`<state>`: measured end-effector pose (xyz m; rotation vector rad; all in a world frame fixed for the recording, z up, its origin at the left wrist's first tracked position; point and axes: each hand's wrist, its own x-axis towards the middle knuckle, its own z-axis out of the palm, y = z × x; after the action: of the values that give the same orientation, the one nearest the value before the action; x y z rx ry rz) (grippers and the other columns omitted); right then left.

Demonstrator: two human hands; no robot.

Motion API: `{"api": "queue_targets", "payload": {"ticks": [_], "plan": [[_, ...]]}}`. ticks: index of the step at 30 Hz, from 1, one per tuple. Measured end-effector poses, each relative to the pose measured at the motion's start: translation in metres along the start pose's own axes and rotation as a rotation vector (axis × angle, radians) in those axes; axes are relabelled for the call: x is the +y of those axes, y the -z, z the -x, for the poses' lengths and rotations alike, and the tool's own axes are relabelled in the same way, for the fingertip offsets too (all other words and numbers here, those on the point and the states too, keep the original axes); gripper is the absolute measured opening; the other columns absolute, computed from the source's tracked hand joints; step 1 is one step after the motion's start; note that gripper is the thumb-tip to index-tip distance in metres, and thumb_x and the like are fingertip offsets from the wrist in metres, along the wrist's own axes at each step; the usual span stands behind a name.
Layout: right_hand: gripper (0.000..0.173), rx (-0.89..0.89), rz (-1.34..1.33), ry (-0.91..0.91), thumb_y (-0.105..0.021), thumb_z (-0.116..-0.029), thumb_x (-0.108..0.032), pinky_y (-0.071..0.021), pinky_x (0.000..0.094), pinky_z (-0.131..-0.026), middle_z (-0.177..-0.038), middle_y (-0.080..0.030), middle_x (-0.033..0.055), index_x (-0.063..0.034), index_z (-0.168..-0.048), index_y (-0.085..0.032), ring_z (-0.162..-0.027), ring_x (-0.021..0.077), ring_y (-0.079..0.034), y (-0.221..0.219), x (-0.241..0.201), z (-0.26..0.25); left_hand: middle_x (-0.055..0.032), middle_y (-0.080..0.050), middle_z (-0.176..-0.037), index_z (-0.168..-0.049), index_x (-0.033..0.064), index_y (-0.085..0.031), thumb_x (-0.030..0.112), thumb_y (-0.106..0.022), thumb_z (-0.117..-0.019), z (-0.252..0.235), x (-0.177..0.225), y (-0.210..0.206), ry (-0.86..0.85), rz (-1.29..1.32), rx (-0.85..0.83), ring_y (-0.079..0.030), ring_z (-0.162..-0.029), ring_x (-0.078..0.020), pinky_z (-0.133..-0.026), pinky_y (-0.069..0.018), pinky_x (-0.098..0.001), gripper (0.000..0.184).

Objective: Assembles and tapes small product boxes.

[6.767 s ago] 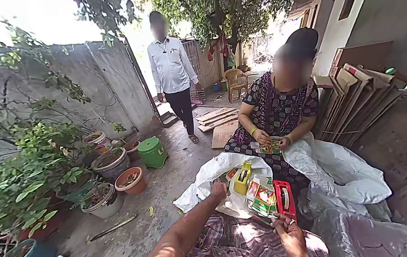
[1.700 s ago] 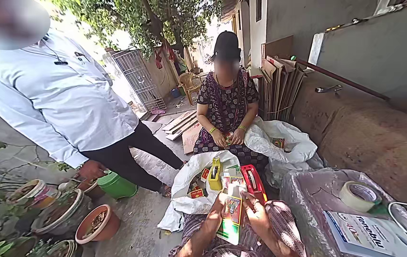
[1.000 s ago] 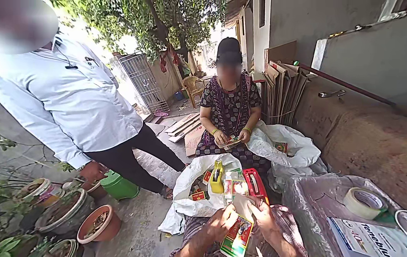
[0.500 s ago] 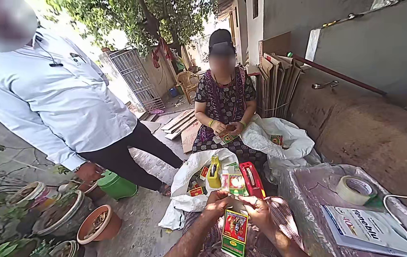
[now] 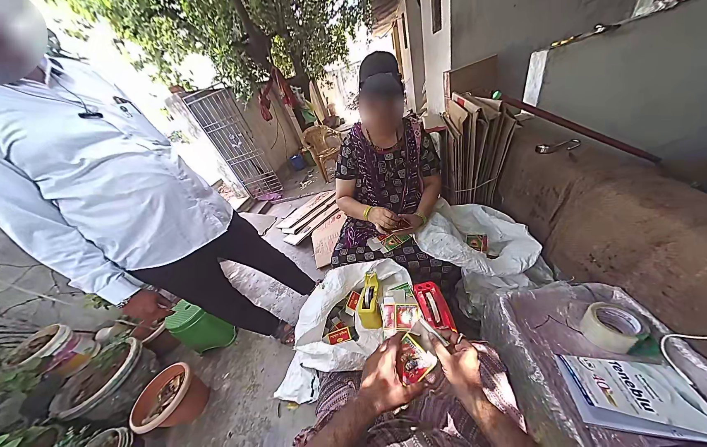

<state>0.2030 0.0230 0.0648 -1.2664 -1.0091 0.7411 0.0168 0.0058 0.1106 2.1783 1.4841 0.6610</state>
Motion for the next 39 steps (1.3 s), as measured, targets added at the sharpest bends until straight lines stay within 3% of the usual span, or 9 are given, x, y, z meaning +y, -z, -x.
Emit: {"api": "queue_targets", "payload": {"ticks": [2,3,4,6,12,19,25,34,39], "plan": [[0.023,-0.098,-0.107,0.004,-0.073,-0.0897,-0.018,-0.0588,0.0239,-0.070,-0.089,-0.076,-0.0002,-0.0064,-0.109,-0.074,-0.074,0.0038,-0.069,-0.001,-0.005,0.004,-0.0092,-0.064,-0.139,-0.152,0.0102,-0.047,0.061,-0.086,-0.0666,0.006,-0.008,-0.006,-0.031,-0.029,0.073,-0.062,-0.127,-0.0203,-0.107,-0.0517,-0.0458,0.107],[0.024,-0.173,-0.179,-0.006,-0.067,-0.0956,-0.016,-0.0591,0.0239,-0.081,-0.100,-0.077,0.0010,-0.0056,-0.116,-0.074,-0.088,0.0046,-0.071,-0.001,-0.007,0.006,-0.0093,-0.064,-0.138,-0.152,0.0100,-0.048,0.060,-0.086,-0.0670,0.007,-0.012,-0.008,-0.044,-0.032,0.101,-0.062,-0.126,-0.0203,-0.107,-0.0518,-0.0454,0.106],[0.028,-0.247,-0.224,-0.028,-0.059,-0.1006,-0.015,-0.0562,0.0251,-0.094,-0.112,-0.076,0.0023,-0.0053,-0.123,-0.072,-0.103,0.0060,-0.070,0.000,-0.010,0.008,-0.0094,-0.064,-0.138,-0.152,0.0105,-0.048,0.059,-0.086,-0.0670,0.008,-0.015,-0.009,-0.052,-0.032,0.118,-0.062,-0.127,-0.0202,-0.108,-0.0515,-0.0451,0.105],[0.032,-0.328,-0.234,-0.017,-0.049,-0.1038,-0.012,-0.0519,0.0260,-0.104,-0.121,-0.075,0.0024,-0.0062,-0.124,-0.073,-0.114,0.0064,-0.067,0.001,-0.014,0.009,-0.0100,-0.063,-0.140,-0.152,0.0112,-0.049,0.058,-0.086,-0.0668,0.009,-0.020,-0.008,-0.062,-0.031,0.138,-0.062,-0.127,-0.0200,-0.108,-0.0515,-0.0448,0.104],[0.028,-0.397,-0.121,0.292,-0.061,-0.1005,-0.016,-0.0550,0.0300,-0.106,-0.124,-0.074,0.0021,-0.0091,-0.123,-0.075,-0.118,0.0094,-0.068,-0.004,0.004,0.008,-0.0065,-0.065,-0.135,-0.153,0.0149,-0.047,0.053,-0.088,-0.0667,0.006,-0.025,0.002,-0.062,-0.016,0.098,-0.063,-0.122,-0.0152,-0.105,-0.0537,-0.0407,0.102],[0.029,-0.466,-0.068,0.351,-0.058,-0.1015,-0.020,-0.0519,0.0319,-0.109,-0.132,-0.070,0.0024,-0.0106,-0.123,-0.075,-0.125,0.0106,-0.064,-0.002,0.016,0.004,-0.0065,-0.065,-0.137,-0.152,0.0121,-0.049,0.047,-0.091,-0.0648,0.004,-0.029,0.003,-0.052,0.043,0.061,-0.063,-0.124,-0.0132,-0.108,-0.0518,-0.0380,0.103],[0.044,-0.654,-0.169,0.356,-0.044,-0.1071,-0.025,-0.0434,0.0382,-0.119,-0.146,-0.059,0.0119,0.0003,-0.137,-0.063,-0.140,0.0194,-0.052,0.000,0.016,0.002,-0.0054,-0.067,-0.134,-0.151,0.0090,-0.049,0.046,-0.092,-0.0635,0.001,-0.031,0.008,-0.031,0.073,0.045,-0.064,-0.122,-0.0104,-0.108,-0.0519,-0.0346,0.104],[0.044,-0.638,-0.056,0.451,-0.044,-0.1061,-0.028,-0.0427,0.0348,-0.117,-0.143,-0.062,0.0117,-0.0014,-0.134,-0.066,-0.138,0.0170,-0.054,0.003,0.018,0.000,-0.0069,-0.067,-0.132,-0.149,0.0066,-0.050,0.042,-0.092,-0.0621,0.001,-0.026,0.015,0.026,0.145,-0.035,-0.064,-0.120,-0.0111,-0.108,-0.0521,-0.0361,0.103],[0.056,-0.607,-0.080,0.448,-0.045,-0.1063,-0.047,-0.0438,0.0364,-0.117,-0.144,-0.062,0.0106,-0.0038,-0.134,-0.067,-0.138,0.0167,-0.054,0.000,0.019,0.003,-0.0064,-0.067,-0.133,-0.151,0.0082,-0.048,0.042,-0.092,-0.0627,0.001,-0.025,0.014,0.013,0.146,-0.036,-0.065,-0.120,-0.0106,-0.106,-0.0533,-0.0366,0.104]]}}
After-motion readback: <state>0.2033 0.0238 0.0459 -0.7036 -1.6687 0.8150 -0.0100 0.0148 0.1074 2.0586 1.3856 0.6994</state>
